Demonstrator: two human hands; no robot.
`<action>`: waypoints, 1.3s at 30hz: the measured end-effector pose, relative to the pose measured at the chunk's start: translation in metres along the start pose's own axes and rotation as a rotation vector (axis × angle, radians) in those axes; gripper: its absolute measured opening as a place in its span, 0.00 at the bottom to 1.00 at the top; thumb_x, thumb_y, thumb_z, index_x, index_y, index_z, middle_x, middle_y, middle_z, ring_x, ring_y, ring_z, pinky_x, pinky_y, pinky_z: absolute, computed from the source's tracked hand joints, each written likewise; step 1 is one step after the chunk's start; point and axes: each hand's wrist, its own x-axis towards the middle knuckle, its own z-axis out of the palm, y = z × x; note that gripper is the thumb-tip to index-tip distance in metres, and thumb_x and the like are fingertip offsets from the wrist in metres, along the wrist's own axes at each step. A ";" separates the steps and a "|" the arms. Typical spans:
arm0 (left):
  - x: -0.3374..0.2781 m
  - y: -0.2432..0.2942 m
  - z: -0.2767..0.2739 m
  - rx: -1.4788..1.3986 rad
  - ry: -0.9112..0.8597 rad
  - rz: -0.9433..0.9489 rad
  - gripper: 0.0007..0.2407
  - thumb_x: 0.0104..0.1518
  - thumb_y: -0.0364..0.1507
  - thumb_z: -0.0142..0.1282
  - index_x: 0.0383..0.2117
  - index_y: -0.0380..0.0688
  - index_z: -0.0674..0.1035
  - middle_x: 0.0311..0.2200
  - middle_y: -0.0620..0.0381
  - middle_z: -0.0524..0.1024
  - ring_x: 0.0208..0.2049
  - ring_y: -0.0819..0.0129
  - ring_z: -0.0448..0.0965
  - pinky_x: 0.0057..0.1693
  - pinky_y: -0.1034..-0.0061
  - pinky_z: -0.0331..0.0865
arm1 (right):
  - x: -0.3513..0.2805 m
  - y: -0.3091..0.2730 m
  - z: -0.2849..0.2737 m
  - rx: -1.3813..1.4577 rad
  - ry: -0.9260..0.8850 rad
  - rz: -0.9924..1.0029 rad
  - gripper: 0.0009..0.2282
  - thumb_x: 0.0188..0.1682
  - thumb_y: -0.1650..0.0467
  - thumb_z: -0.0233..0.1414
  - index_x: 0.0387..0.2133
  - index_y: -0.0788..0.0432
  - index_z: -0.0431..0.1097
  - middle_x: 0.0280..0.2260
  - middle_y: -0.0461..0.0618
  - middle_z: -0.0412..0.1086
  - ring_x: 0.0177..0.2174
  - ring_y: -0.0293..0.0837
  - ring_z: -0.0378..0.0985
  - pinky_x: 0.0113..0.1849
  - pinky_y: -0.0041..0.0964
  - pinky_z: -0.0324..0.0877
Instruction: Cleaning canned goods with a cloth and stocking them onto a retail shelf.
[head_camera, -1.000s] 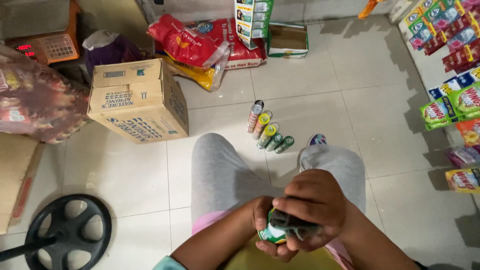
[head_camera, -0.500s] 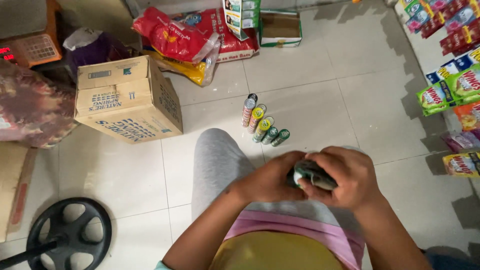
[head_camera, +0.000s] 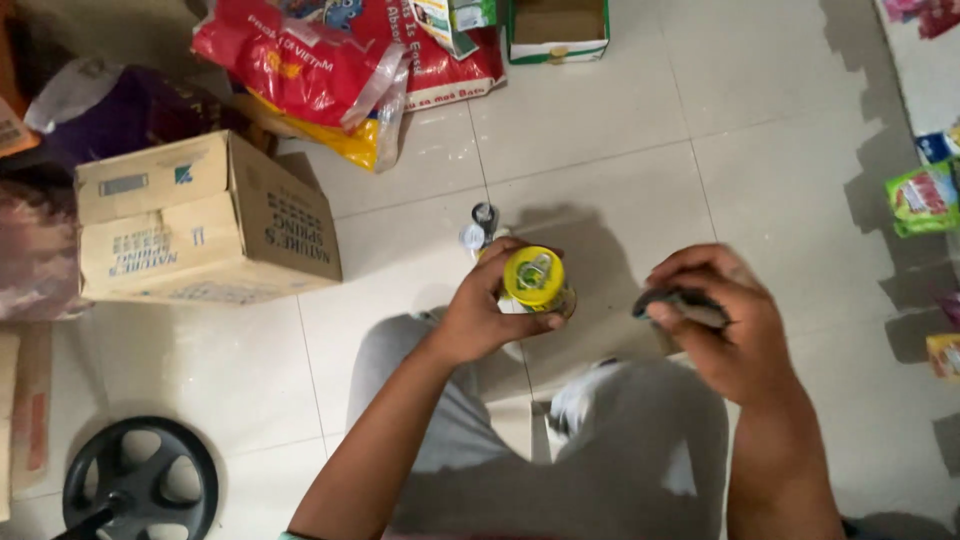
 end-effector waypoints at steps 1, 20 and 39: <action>0.019 -0.006 -0.006 0.003 -0.001 -0.008 0.28 0.44 0.23 0.78 0.54 0.43 0.77 0.53 0.50 0.74 0.58 0.60 0.73 0.66 0.67 0.66 | 0.019 0.012 0.002 0.007 -0.002 0.005 0.09 0.49 0.76 0.57 0.41 0.67 0.71 0.47 0.50 0.66 0.45 0.42 0.76 0.47 0.32 0.77; 0.235 0.277 0.073 -0.387 -0.249 -0.194 0.28 0.50 0.25 0.72 0.59 0.41 0.72 0.55 0.55 0.67 0.59 0.63 0.74 0.65 0.68 0.73 | -0.016 -0.090 -0.254 0.270 0.176 0.541 0.03 0.50 0.78 0.57 0.28 0.65 0.71 0.28 0.52 0.68 0.22 0.33 0.64 0.28 0.28 0.61; 0.310 0.470 0.260 -0.248 -0.508 0.138 0.28 0.51 0.25 0.70 0.61 0.40 0.72 0.54 0.54 0.72 0.52 0.65 0.81 0.53 0.72 0.82 | -0.054 -0.229 -0.412 0.019 0.574 0.419 0.25 0.38 0.73 0.66 0.51 0.63 0.68 0.42 0.46 0.76 0.41 0.34 0.77 0.43 0.34 0.74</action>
